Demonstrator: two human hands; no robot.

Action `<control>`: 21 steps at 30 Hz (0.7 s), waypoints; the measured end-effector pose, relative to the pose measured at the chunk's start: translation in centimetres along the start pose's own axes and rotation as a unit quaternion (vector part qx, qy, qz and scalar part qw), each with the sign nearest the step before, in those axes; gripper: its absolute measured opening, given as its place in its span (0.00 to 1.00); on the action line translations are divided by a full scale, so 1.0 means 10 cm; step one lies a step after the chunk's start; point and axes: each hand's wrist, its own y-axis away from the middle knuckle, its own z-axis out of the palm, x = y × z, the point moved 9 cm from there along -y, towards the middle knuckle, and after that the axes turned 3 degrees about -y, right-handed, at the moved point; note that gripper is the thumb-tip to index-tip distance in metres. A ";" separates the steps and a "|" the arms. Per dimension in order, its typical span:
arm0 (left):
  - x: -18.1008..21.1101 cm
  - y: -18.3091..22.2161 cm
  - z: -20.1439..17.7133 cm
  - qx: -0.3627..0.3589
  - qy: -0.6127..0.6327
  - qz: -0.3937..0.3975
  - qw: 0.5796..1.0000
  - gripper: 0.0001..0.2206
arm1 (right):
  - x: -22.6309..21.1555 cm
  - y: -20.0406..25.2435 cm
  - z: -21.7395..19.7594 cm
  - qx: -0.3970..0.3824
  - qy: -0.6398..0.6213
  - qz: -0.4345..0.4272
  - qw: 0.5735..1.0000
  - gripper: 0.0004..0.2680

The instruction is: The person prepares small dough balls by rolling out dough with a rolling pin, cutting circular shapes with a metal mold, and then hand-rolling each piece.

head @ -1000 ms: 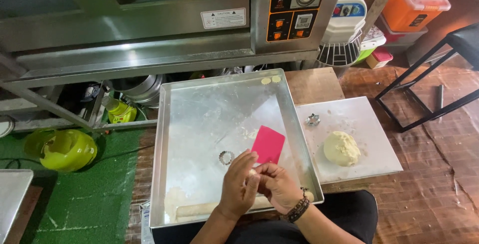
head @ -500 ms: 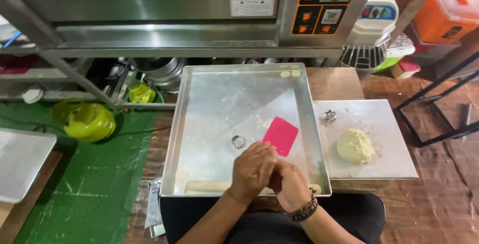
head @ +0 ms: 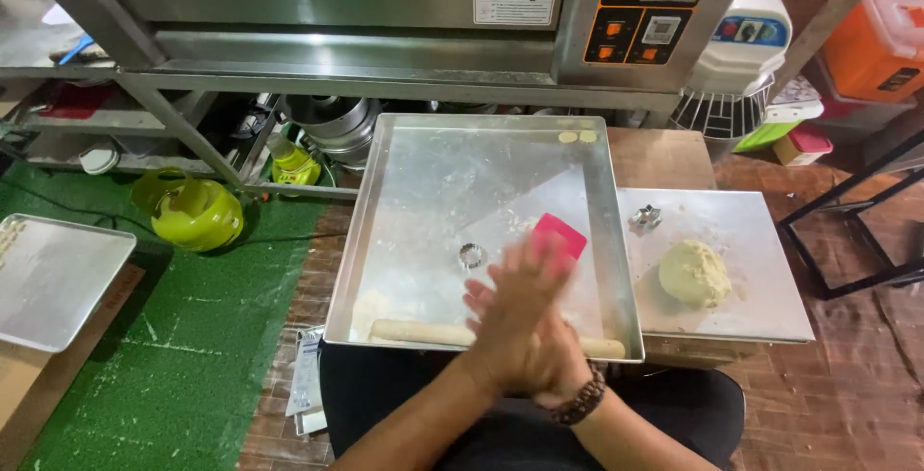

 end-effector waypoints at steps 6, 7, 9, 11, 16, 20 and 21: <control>-0.12 0.07 -0.97 0.014 0.621 0.534 0.573 0.30 | -0.06 -0.14 -0.23 -0.047 0.157 0.078 0.983 0.25; -0.18 0.10 -1.04 0.016 0.637 0.554 0.536 0.29 | -0.03 -0.11 -0.26 -0.061 0.204 0.098 0.972 0.25; -0.18 0.09 -1.06 0.015 0.652 0.574 0.496 0.34 | -0.02 -0.04 -0.32 -0.072 0.253 0.119 0.958 0.25; -0.10 -0.14 -0.90 0.014 0.683 0.499 0.534 0.29 | 0.07 0.07 -0.40 -0.096 0.342 0.165 0.920 0.26; -0.20 0.02 -0.95 0.056 0.655 0.527 0.538 0.32 | 0.10 -0.08 -0.68 -0.135 0.465 0.239 0.842 0.27; 0.35 0.33 0.21 0.011 0.484 0.042 0.874 0.31 | 0.13 0.09 -0.91 -0.163 0.579 0.287 0.745 0.28; 0.17 -0.11 0.03 0.010 0.485 0.045 0.873 0.31 | 0.12 0.10 -0.95 -0.160 0.581 0.287 0.745 0.28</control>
